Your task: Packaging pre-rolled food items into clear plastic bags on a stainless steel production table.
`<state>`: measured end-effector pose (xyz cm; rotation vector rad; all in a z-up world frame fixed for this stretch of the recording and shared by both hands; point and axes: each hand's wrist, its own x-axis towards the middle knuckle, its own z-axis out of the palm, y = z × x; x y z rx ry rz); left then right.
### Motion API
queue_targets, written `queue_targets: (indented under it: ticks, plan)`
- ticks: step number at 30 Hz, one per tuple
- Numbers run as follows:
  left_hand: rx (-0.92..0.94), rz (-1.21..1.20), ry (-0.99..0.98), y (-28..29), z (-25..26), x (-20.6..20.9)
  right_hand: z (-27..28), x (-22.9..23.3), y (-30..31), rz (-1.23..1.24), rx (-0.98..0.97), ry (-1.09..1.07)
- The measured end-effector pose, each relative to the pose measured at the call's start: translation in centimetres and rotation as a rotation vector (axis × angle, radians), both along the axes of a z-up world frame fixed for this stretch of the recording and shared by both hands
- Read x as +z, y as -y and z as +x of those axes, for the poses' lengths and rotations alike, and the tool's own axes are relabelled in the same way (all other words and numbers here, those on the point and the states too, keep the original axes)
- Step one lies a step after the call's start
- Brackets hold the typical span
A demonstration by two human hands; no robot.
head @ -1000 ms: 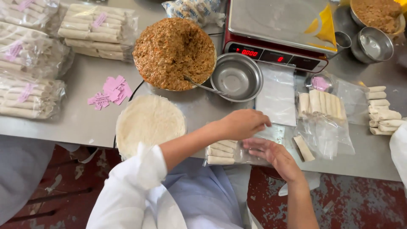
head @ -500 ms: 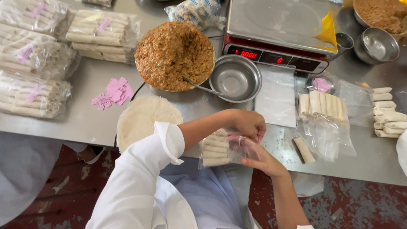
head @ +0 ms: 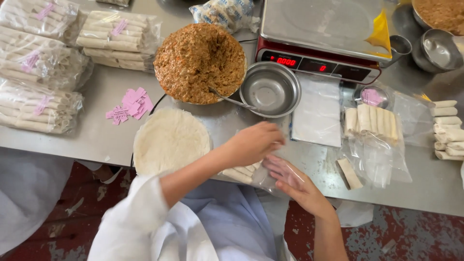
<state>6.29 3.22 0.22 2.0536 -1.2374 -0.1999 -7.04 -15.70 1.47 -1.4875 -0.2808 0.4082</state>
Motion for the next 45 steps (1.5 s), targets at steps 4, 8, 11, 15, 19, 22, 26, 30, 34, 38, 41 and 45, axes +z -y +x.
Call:
queue_targets:
  ticks: [4,8,11,15,19,22,26,30,34,38,41,45]
  plan:
    - [0.438,-0.256,-0.060,-6.2,-5.4,-0.5,0.3,0.6,-0.5,-0.026,-0.006,0.009]
    - [0.491,-0.344,-0.388,-6.6,-8.0,-3.2,0.4,0.6,-2.3,-0.117,-0.015,-0.040]
    - [0.465,-0.372,-0.427,-6.2,-8.1,-3.3,0.7,0.0,-2.9,-0.094,-0.028,-0.024]
    - [0.533,-0.372,-0.439,-6.9,-7.6,-3.1,1.0,-0.3,-2.5,-0.043,-0.070,-0.015]
    - [0.588,-0.378,-0.468,-7.0,-7.5,-2.4,1.0,0.8,-2.9,-0.048,-0.061,-0.037]
    - [0.483,-0.356,-0.456,-6.6,-7.4,-3.0,1.1,0.5,-3.4,0.035,-0.018,-0.064]
    - [0.486,-0.332,-0.509,-7.3,-7.4,-1.3,0.8,0.3,-2.7,0.037,-0.002,-0.040]
    - [0.506,-0.339,-0.525,-8.0,-8.2,1.2,0.9,0.5,-1.3,-0.230,-0.021,-0.075]
    - [0.508,-0.324,-0.527,-9.0,-9.0,1.8,2.2,-0.1,-2.4,-0.531,0.052,0.111]
    - [0.532,-0.254,-0.480,-10.1,-9.2,1.6,3.9,-0.1,-3.7,-0.441,0.265,0.255]
    - [0.519,-0.202,-0.420,-10.1,-9.9,1.6,4.2,-0.6,-4.3,-0.343,0.317,0.237]
    - [0.541,-0.093,-0.314,-9.0,-10.5,-0.4,3.1,-0.9,-4.6,-0.500,0.340,0.138]
